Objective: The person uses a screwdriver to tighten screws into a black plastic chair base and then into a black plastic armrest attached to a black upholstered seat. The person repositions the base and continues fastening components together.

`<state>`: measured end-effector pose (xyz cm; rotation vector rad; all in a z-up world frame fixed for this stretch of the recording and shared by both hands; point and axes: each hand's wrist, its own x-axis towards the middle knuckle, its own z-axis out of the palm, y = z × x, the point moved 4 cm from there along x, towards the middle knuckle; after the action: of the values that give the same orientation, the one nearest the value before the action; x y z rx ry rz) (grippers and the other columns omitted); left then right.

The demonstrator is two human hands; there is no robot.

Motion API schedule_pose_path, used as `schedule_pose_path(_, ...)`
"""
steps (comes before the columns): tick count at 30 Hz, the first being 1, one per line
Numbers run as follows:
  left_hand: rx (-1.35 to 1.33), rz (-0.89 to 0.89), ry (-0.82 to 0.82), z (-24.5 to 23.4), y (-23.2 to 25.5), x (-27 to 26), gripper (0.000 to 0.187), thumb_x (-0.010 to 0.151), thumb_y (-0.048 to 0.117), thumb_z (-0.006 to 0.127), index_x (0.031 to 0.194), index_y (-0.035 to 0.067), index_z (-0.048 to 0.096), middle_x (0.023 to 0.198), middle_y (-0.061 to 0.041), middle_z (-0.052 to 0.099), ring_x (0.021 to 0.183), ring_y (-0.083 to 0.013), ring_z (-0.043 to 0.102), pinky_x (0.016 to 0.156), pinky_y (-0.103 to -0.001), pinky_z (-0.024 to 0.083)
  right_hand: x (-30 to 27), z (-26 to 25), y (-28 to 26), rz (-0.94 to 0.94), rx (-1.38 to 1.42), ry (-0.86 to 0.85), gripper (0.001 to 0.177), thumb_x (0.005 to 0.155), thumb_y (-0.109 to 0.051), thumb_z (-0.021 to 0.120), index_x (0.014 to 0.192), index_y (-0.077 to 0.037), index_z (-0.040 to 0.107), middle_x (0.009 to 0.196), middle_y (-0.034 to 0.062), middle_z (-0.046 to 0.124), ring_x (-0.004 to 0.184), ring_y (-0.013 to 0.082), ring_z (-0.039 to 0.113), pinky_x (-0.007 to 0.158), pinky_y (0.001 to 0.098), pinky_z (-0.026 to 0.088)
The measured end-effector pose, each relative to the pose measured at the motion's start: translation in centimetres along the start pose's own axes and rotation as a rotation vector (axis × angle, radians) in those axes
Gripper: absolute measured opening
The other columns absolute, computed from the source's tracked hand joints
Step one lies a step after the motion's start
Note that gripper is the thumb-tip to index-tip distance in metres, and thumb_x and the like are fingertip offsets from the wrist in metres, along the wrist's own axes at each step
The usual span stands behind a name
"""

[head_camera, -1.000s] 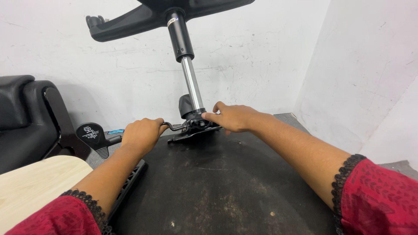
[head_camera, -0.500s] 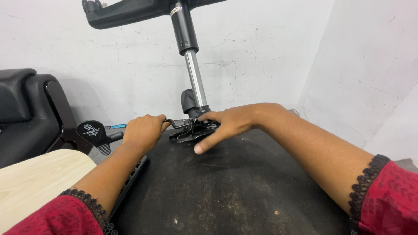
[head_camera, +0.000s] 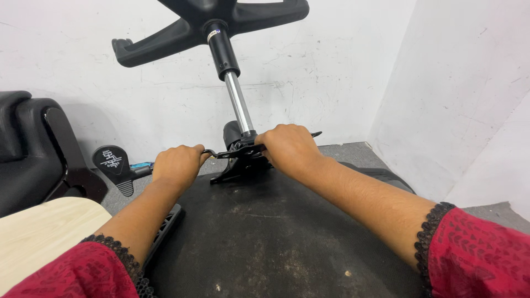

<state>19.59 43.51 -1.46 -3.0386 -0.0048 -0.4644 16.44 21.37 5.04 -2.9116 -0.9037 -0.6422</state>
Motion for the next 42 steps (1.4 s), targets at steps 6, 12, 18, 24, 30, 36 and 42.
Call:
schedule_pose_path(6, -0.014, -0.002, -0.021, 0.4, -0.3, 0.5, 0.041, 0.102, 0.051, 0.046, 0.111, 0.019, 0.071, 0.082, -0.008, 0.074, 0.078, -0.0275, 0.073, 0.068, -0.040, 0.057, 0.5, 0.4, 0.2, -0.022, -0.014, 0.075, 0.010, 0.087, -0.012, 0.072, 0.096, -0.008, 0.075, 0.068, 0.0078, 0.074, 0.064, 0.0235, 0.071, 0.073, 0.0435, 0.055)
schedule_pose_path(12, -0.014, -0.006, -0.008, 1.1, -0.5, 1.3, 0.043, 0.101, 0.053, 0.046, 0.109, 0.019, 0.071, 0.084, -0.008, 0.074, 0.080, -0.0274, 0.073, 0.069, -0.041, 0.057, 1.1, 0.1, 0.6, -0.009, 0.049, 0.107, 0.010, 0.086, -0.009, 0.074, 0.094, -0.006, 0.072, 0.067, 0.0106, 0.072, 0.062, 0.0249, 0.070, 0.062, 0.0412, 0.056)
schedule_pose_path(18, -0.025, -0.039, 0.021, 2.3, -0.7, 2.3, 0.043, 0.102, 0.053, 0.046, 0.105, 0.019, 0.071, 0.084, -0.007, 0.075, 0.080, -0.0288, 0.073, 0.068, -0.042, 0.056, 3.0, 0.1, 1.2, -0.025, 0.050, 0.106, 0.008, 0.084, -0.008, 0.075, 0.091, -0.005, 0.072, 0.070, 0.0117, 0.073, 0.066, 0.0269, 0.071, 0.066, 0.0422, 0.056)
schedule_pose_path(24, -0.071, -0.086, 0.049, 3.5, -0.6, 3.0, 0.042, 0.099, 0.056, 0.050, 0.105, 0.021, 0.073, 0.084, -0.008, 0.074, 0.082, -0.0286, 0.072, 0.069, -0.043, 0.055, 4.7, 0.9, 2.1, -0.020, 0.064, 0.075, 0.016, 0.081, -0.011, 0.078, 0.095, -0.006, 0.071, 0.076, 0.0144, 0.073, 0.076, 0.0316, 0.071, 0.072, 0.0453, 0.057)
schedule_pose_path(30, -0.105, -0.154, -0.040, 4.3, -1.4, 3.8, 0.043, 0.100, 0.056, 0.050, 0.107, 0.020, 0.072, 0.085, -0.007, 0.075, 0.083, -0.0274, 0.073, 0.070, -0.042, 0.056, 7.3, 1.8, 2.5, 0.003, 0.104, 0.022, 0.017, 0.082, -0.012, 0.078, 0.096, -0.006, 0.071, 0.079, 0.0125, 0.075, 0.080, 0.0292, 0.074, 0.078, 0.0427, 0.058)
schedule_pose_path(36, -0.111, -0.135, -0.051, 6.1, -2.9, 5.0, 0.038, 0.102, 0.049, 0.050, 0.109, 0.017, 0.070, 0.091, -0.008, 0.075, 0.090, -0.0293, 0.071, 0.078, -0.044, 0.053, 9.7, 2.8, 3.2, 0.021, 0.153, 0.007, 0.023, 0.078, -0.010, 0.081, 0.099, -0.008, 0.071, 0.090, 0.0112, 0.076, 0.093, 0.0306, 0.072, 0.087, 0.0439, 0.055)
schedule_pose_path(42, -0.105, -0.128, -0.101, 8.1, -3.6, 6.0, 0.037, 0.104, 0.046, 0.047, 0.110, 0.016, 0.068, 0.095, -0.008, 0.074, 0.097, -0.0289, 0.069, 0.085, -0.044, 0.049, 11.9, 4.5, 4.1, 0.060, 0.175, -0.060, 0.031, 0.076, -0.012, 0.084, 0.104, -0.010, 0.071, 0.096, 0.0109, 0.076, 0.099, 0.0308, 0.071, 0.089, 0.0436, 0.055)
